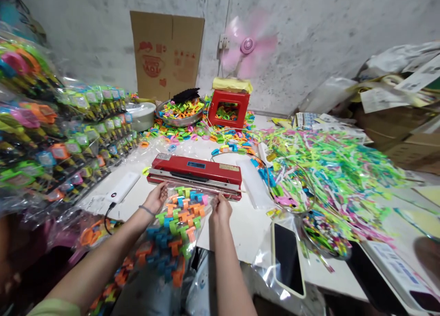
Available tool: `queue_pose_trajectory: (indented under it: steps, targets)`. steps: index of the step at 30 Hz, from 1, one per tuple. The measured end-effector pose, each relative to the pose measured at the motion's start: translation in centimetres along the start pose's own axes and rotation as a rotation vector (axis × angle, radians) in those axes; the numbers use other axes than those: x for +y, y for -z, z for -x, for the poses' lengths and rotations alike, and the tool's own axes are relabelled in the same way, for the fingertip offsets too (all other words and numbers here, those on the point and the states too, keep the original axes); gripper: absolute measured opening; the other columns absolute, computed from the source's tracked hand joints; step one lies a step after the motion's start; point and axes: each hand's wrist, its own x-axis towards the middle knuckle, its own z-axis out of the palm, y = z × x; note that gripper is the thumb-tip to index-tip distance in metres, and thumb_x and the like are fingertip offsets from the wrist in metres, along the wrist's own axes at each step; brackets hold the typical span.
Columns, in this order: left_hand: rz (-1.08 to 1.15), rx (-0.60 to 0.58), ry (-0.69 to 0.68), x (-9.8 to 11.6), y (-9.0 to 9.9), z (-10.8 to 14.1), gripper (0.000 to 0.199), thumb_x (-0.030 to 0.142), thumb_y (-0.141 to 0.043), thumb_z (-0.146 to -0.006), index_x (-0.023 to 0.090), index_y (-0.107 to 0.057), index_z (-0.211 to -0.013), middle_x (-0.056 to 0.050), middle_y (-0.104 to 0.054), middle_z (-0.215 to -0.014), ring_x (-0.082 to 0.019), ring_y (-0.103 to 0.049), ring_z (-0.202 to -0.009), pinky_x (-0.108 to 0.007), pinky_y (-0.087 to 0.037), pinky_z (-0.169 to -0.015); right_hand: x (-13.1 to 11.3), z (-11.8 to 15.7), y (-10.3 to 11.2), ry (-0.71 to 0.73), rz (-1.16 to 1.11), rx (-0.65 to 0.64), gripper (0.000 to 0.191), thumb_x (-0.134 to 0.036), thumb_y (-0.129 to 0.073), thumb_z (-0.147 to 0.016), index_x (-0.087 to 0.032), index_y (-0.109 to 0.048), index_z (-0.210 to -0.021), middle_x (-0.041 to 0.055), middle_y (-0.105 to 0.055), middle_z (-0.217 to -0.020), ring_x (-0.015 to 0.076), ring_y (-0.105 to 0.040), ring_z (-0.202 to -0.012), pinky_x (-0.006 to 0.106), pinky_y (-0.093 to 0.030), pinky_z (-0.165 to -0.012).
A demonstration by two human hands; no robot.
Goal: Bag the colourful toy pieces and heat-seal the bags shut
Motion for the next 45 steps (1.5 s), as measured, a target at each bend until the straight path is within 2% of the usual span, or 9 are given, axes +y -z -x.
queue_pose_trajectory:
  steps: [3, 9, 14, 20, 26, 34, 37, 41, 45]
  targets:
    - [0.001, 0.051, -0.06, 0.5, 0.1, -0.5, 0.018, 0.011, -0.066, -0.081, 0.015, -0.052, -0.07, 0.005, -0.056, -0.054, -0.003, -0.049, -0.043, -0.012, -0.041, -0.047, -0.1, -0.4, -0.1, 0.021, 0.005, -0.014, 0.023, -0.012, -0.076, -0.071, -0.016, -0.052, -0.069, -0.0072, -0.055, -0.054, 0.0039, -0.05, -0.045, 0.012, -0.046, -0.047]
    - [-0.113, 0.031, -0.043, -0.8, -0.1, -0.5, 0.031, 0.037, -0.077, -0.072, 0.014, -0.055, -0.071, 0.004, -0.055, -0.055, -0.006, -0.048, -0.04, -0.015, -0.035, -0.039, -0.3, -0.1, 0.6, -0.03, 0.011, -0.106, 0.027, -0.026, -0.077, -0.074, -0.016, -0.052, -0.069, -0.0067, -0.056, -0.056, 0.0059, -0.055, -0.048, 0.013, -0.049, -0.048]
    - [-0.095, 0.075, -0.108, -1.5, -0.5, -0.9, 0.028, 0.026, -0.08, -0.067, 0.012, -0.056, -0.068, 0.005, -0.055, -0.054, -0.002, -0.041, -0.036, -0.013, -0.024, -0.034, -0.8, 0.3, 0.5, -0.197, 0.066, -0.077, 0.015, -0.013, -0.067, -0.08, -0.013, -0.055, -0.07, -0.0031, -0.058, -0.054, 0.0063, -0.054, -0.042, 0.012, -0.048, -0.041]
    - [0.05, 0.144, -0.178, -1.5, -1.5, -1.4, 0.021, 0.013, -0.068, -0.081, 0.014, -0.051, -0.068, 0.004, -0.056, -0.056, -0.004, -0.056, -0.047, -0.011, -0.045, -0.048, -0.9, -0.1, -0.5, -0.176, 0.038, -0.04, 0.02, -0.006, -0.068, -0.075, -0.015, -0.052, -0.069, -0.0049, -0.059, -0.055, 0.0056, -0.058, -0.045, 0.009, -0.053, -0.049]
    - [0.081, 0.098, -0.134, -1.1, -0.9, -1.2, 0.021, 0.014, -0.075, -0.077, 0.015, -0.055, -0.075, 0.002, -0.06, -0.061, -0.009, -0.063, -0.055, -0.015, -0.054, -0.055, -1.1, 0.4, -0.2, -0.098, -0.034, -0.031, 0.015, -0.009, -0.066, -0.079, -0.017, -0.054, -0.075, -0.0058, -0.062, -0.065, 0.0057, -0.065, -0.06, 0.011, -0.058, -0.065]
    - [-0.021, 0.015, -0.055, -1.2, -0.1, -1.6, 0.014, 0.011, -0.075, -0.073, 0.011, -0.061, -0.075, -0.002, -0.065, -0.061, -0.012, -0.065, -0.052, -0.019, -0.053, -0.051, -0.6, 2.2, -1.1, -0.297, 0.072, -0.281, 0.026, -0.034, -0.067, -0.084, -0.016, -0.054, -0.071, -0.002, -0.057, -0.054, 0.0089, -0.057, -0.045, 0.015, -0.05, -0.041]
    - [-0.03, -0.003, -0.067, -0.7, -0.4, -1.9, 0.009, 0.009, -0.071, -0.076, 0.011, -0.062, -0.078, -0.004, -0.067, -0.066, -0.012, -0.066, -0.054, -0.018, -0.053, -0.054, -0.9, 2.1, -2.1, -0.246, 0.092, -0.204, 0.02, -0.022, -0.064, -0.085, -0.016, -0.053, -0.069, -0.0039, -0.053, -0.05, 0.0067, -0.051, -0.04, 0.012, -0.042, -0.036]
    - [-0.013, -0.039, -0.115, -0.6, -0.3, -1.2, 0.014, -0.002, -0.061, -0.079, 0.01, -0.066, -0.086, -0.01, -0.072, -0.081, -0.011, -0.069, -0.067, -0.018, -0.055, -0.063, -1.3, 2.1, -0.9, -0.181, 0.05, -0.164, 0.01, -0.014, -0.056, -0.083, -0.017, -0.054, -0.074, -0.0007, -0.061, -0.061, 0.0081, -0.061, -0.055, 0.014, -0.051, -0.053]
    - [0.042, 0.017, -0.198, -1.5, 0.9, 0.2, 0.021, -0.005, -0.055, -0.08, 0.012, -0.064, -0.089, -0.006, -0.07, -0.084, -0.008, -0.066, -0.069, -0.016, -0.053, -0.068, -2.1, 2.9, 0.3, 0.262, 0.272, -0.194, 0.013, -0.029, -0.058, -0.081, -0.018, -0.06, -0.087, 0.0023, -0.068, -0.079, 0.0158, -0.067, -0.076, 0.029, -0.055, -0.076]
